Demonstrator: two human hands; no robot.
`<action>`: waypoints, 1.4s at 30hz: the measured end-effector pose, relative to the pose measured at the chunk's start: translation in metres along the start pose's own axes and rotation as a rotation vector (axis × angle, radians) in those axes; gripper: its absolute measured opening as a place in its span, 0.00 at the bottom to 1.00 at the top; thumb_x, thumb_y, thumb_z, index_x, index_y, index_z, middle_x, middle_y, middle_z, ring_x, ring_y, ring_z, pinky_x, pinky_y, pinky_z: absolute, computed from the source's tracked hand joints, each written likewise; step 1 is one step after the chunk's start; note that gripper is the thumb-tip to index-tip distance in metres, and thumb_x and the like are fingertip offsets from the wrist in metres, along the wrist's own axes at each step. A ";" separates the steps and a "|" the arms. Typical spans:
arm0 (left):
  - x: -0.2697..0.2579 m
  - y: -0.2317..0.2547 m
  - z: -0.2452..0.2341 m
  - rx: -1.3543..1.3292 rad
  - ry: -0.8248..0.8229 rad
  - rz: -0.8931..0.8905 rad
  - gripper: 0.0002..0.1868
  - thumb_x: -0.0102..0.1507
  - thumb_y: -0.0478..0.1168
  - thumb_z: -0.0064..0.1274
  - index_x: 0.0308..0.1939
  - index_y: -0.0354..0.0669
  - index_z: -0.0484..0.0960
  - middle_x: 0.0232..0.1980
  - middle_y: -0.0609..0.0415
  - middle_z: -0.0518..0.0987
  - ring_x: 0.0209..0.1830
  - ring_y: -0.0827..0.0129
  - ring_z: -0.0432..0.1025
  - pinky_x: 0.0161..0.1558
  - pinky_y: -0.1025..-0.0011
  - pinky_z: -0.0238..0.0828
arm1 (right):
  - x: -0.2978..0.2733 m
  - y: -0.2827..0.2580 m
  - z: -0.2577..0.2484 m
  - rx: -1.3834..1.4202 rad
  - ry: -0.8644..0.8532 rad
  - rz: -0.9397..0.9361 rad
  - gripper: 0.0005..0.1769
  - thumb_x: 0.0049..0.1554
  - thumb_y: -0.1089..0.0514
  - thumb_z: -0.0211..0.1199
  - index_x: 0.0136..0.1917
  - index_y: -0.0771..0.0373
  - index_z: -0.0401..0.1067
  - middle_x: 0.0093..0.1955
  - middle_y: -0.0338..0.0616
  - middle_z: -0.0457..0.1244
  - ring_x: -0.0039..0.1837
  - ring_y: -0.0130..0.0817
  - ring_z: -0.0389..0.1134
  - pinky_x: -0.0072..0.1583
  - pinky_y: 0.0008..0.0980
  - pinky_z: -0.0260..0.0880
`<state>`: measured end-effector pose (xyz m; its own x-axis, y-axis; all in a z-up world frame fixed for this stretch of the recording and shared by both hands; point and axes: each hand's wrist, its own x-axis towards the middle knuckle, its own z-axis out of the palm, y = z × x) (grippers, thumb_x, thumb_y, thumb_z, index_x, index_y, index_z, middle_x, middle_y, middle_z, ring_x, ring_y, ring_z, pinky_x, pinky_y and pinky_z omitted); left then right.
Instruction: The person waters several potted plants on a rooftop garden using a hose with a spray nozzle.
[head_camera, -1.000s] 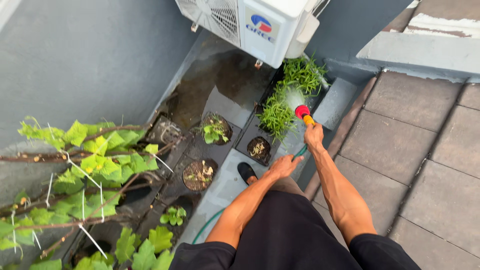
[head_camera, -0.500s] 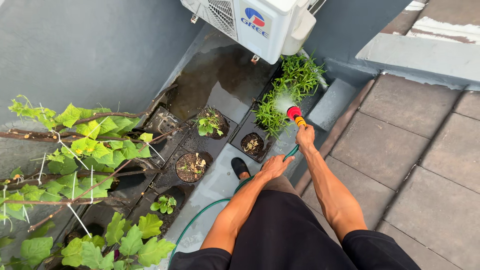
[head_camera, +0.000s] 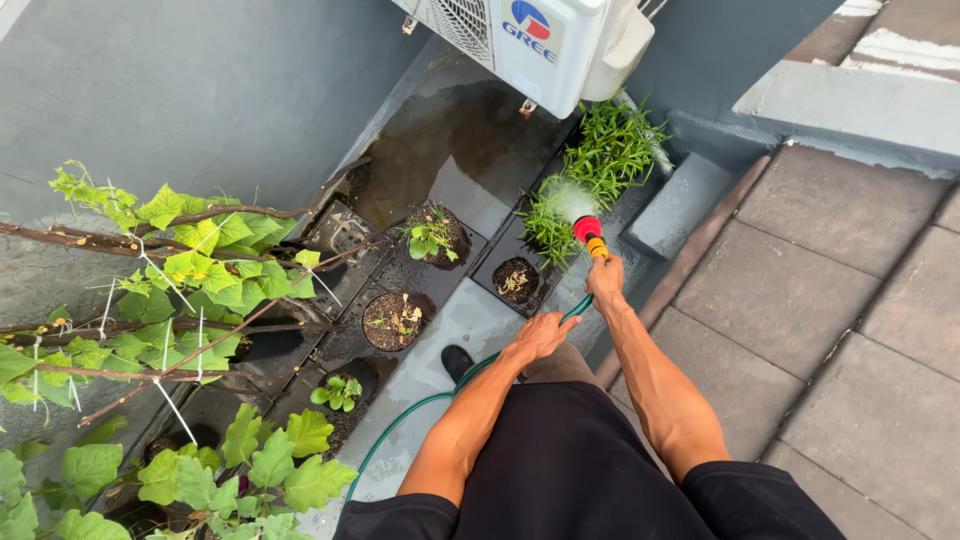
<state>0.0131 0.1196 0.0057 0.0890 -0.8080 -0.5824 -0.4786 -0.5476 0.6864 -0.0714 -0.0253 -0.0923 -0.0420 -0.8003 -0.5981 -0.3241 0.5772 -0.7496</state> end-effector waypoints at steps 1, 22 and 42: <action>-0.003 -0.003 0.000 -0.006 -0.008 0.005 0.30 0.59 0.61 0.32 0.27 0.35 0.71 0.28 0.40 0.73 0.32 0.48 0.68 0.36 0.55 0.62 | -0.003 0.004 0.000 0.030 -0.018 0.014 0.16 0.54 0.55 0.46 0.54 0.64 0.54 0.27 0.40 0.53 0.24 0.26 0.52 0.24 0.27 0.52; -0.061 -0.092 -0.049 -0.110 -0.213 0.054 0.19 0.54 0.54 0.46 0.22 0.42 0.74 0.14 0.54 0.71 0.14 0.71 0.67 0.24 0.69 0.63 | -0.093 0.004 0.048 0.365 0.099 -0.003 0.14 0.54 0.57 0.46 0.53 0.60 0.51 0.31 0.40 0.53 0.25 0.23 0.52 0.24 0.22 0.50; -0.106 -0.155 -0.163 0.242 0.244 0.145 0.11 0.49 0.45 0.47 0.26 0.40 0.77 0.19 0.45 0.73 0.23 0.54 0.70 0.32 0.60 0.65 | -0.025 0.006 0.001 0.686 -0.090 0.201 0.05 0.54 0.62 0.45 0.43 0.66 0.54 0.27 0.37 0.48 0.25 0.22 0.46 0.25 0.20 0.43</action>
<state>0.2205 0.2547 0.0319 0.1967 -0.9174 -0.3460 -0.6918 -0.3799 0.6141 -0.0717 -0.0021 -0.0821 0.0490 -0.6681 -0.7424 0.3493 0.7078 -0.6140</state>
